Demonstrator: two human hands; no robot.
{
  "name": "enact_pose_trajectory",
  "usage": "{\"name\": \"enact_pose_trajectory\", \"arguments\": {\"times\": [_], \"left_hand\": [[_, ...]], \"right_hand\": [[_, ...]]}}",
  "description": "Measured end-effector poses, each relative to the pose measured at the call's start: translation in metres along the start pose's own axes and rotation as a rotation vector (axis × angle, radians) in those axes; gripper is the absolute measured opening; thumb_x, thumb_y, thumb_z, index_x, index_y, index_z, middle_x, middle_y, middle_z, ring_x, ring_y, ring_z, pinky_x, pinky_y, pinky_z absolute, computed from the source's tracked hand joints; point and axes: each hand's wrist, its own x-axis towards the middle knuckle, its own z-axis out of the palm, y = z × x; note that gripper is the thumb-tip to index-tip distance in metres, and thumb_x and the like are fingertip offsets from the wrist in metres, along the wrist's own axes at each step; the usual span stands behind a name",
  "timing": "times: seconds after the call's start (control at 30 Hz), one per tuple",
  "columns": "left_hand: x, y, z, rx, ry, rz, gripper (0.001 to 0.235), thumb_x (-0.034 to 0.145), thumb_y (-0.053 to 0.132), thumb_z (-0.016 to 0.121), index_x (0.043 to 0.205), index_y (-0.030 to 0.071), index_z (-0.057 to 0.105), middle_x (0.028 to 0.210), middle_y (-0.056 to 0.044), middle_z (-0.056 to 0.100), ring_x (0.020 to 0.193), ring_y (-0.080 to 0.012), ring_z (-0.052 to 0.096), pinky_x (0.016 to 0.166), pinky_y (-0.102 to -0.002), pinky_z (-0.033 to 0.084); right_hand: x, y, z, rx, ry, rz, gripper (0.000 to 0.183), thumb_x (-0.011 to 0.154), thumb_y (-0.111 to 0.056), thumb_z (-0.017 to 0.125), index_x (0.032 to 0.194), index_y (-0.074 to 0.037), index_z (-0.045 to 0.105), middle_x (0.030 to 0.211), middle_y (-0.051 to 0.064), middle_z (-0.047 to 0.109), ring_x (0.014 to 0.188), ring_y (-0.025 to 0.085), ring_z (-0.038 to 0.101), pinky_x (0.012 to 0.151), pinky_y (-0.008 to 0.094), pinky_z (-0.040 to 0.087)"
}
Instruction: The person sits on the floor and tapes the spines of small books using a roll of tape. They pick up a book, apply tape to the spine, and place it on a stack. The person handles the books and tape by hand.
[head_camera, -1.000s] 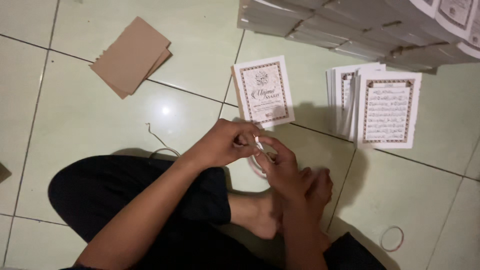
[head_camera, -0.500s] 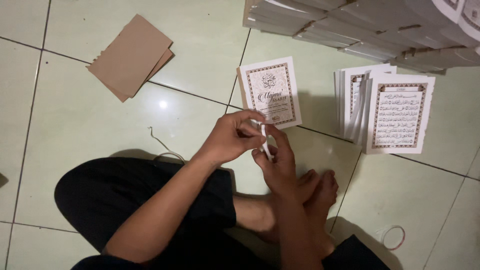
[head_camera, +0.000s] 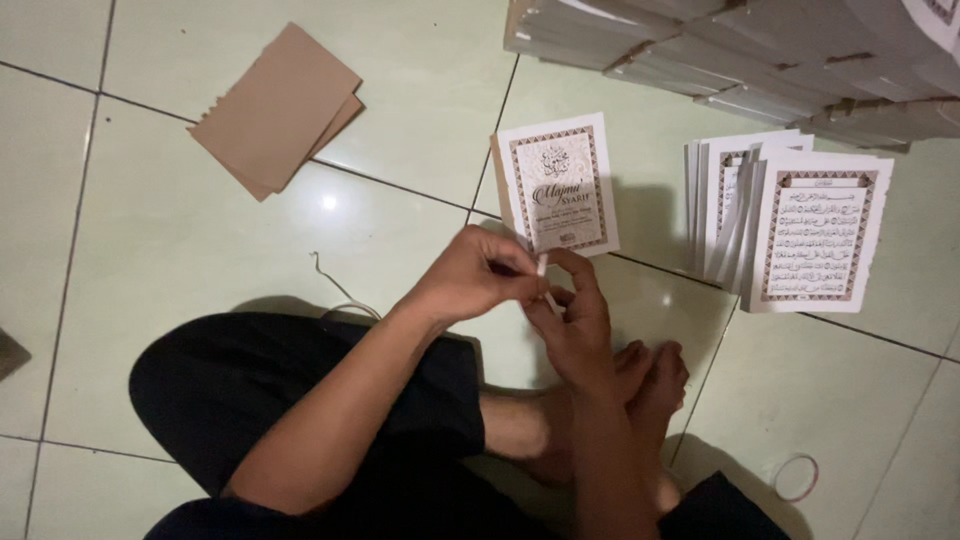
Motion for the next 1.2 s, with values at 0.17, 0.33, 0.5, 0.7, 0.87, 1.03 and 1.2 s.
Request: {"name": "enact_pose_trajectory", "arguments": {"times": [0.17, 0.33, 0.5, 0.7, 0.87, 1.03, 1.2], "left_hand": [[-0.003, 0.001, 0.0, -0.128, -0.178, -0.008, 0.013, 0.077, 0.002, 0.08, 0.087, 0.009, 0.082, 0.083, -0.008, 0.079, 0.083, -0.0148, 0.071, 0.085, -0.035, 0.059], [0.0, -0.001, -0.004, -0.113, -0.141, 0.184, 0.009, 0.083, 0.003, 0.08, 0.089, 0.008, 0.08, 0.087, -0.01, 0.077, 0.089, -0.0199, 0.072, 0.086, -0.038, 0.058], [0.004, 0.008, -0.007, 0.18, 0.14, 0.418, 0.007, 0.085, 0.012, 0.083, 0.08, 0.013, 0.078, 0.088, -0.005, 0.075, 0.083, -0.0214, 0.074, 0.078, -0.034, 0.057], [0.008, -0.004, -0.006, 0.426, 0.298, 0.441, 0.006, 0.086, 0.016, 0.083, 0.09, 0.012, 0.079, 0.094, -0.008, 0.074, 0.088, -0.0296, 0.075, 0.079, -0.039, 0.06], [0.014, -0.014, -0.015, 0.052, 0.213, 0.121, 0.016, 0.085, 0.012, 0.084, 0.1, 0.011, 0.079, 0.08, -0.005, 0.076, 0.073, -0.0108, 0.071, 0.072, -0.027, 0.056], [0.013, 0.0, -0.025, 0.07, 0.101, 0.095, 0.011, 0.087, 0.009, 0.08, 0.098, 0.012, 0.08, 0.081, -0.004, 0.076, 0.076, -0.01, 0.068, 0.073, -0.028, 0.057], [0.018, 0.019, -0.031, 0.326, 0.18, 0.14, 0.013, 0.086, 0.006, 0.077, 0.092, 0.016, 0.081, 0.068, -0.005, 0.068, 0.065, -0.013, 0.064, 0.062, -0.031, 0.055]], "right_hand": [[-0.002, -0.028, 0.002, -0.029, -0.001, 0.039, 0.067, 0.084, -0.014, 0.075, 0.142, -0.006, 0.044, 0.126, 0.012, 0.048, 0.086, 0.021, 0.056, 0.07, 0.034, 0.055], [0.002, -0.002, -0.022, -0.038, 0.003, 0.084, 0.048, 0.084, -0.014, 0.077, 0.127, -0.008, 0.055, 0.105, 0.005, 0.056, 0.077, 0.013, 0.058, 0.064, 0.027, 0.053], [-0.006, -0.004, -0.006, -0.036, 0.138, 0.084, 0.017, 0.102, -0.016, 0.067, 0.109, -0.001, 0.068, 0.055, 0.005, 0.051, 0.049, 0.01, 0.049, 0.048, 0.023, 0.046], [0.004, -0.007, 0.014, -0.023, 0.277, 0.221, 0.016, 0.101, -0.019, 0.069, 0.106, -0.004, 0.071, 0.056, 0.004, 0.052, 0.047, 0.01, 0.049, 0.043, 0.025, 0.046], [0.003, -0.012, 0.025, 0.081, 0.297, 0.192, 0.013, 0.099, -0.014, 0.067, 0.106, -0.003, 0.072, 0.052, 0.004, 0.045, 0.047, 0.008, 0.045, 0.044, 0.02, 0.035], [0.006, -0.002, 0.022, 0.075, 0.284, 0.201, 0.013, 0.099, -0.016, 0.069, 0.103, -0.004, 0.072, 0.05, 0.005, 0.046, 0.045, 0.008, 0.046, 0.043, 0.02, 0.034], [0.01, 0.001, 0.031, 0.255, 0.322, 0.242, 0.024, 0.098, -0.015, 0.07, 0.118, -0.003, 0.07, 0.092, 0.014, 0.07, 0.044, 0.008, 0.052, 0.037, 0.02, 0.034]]}}
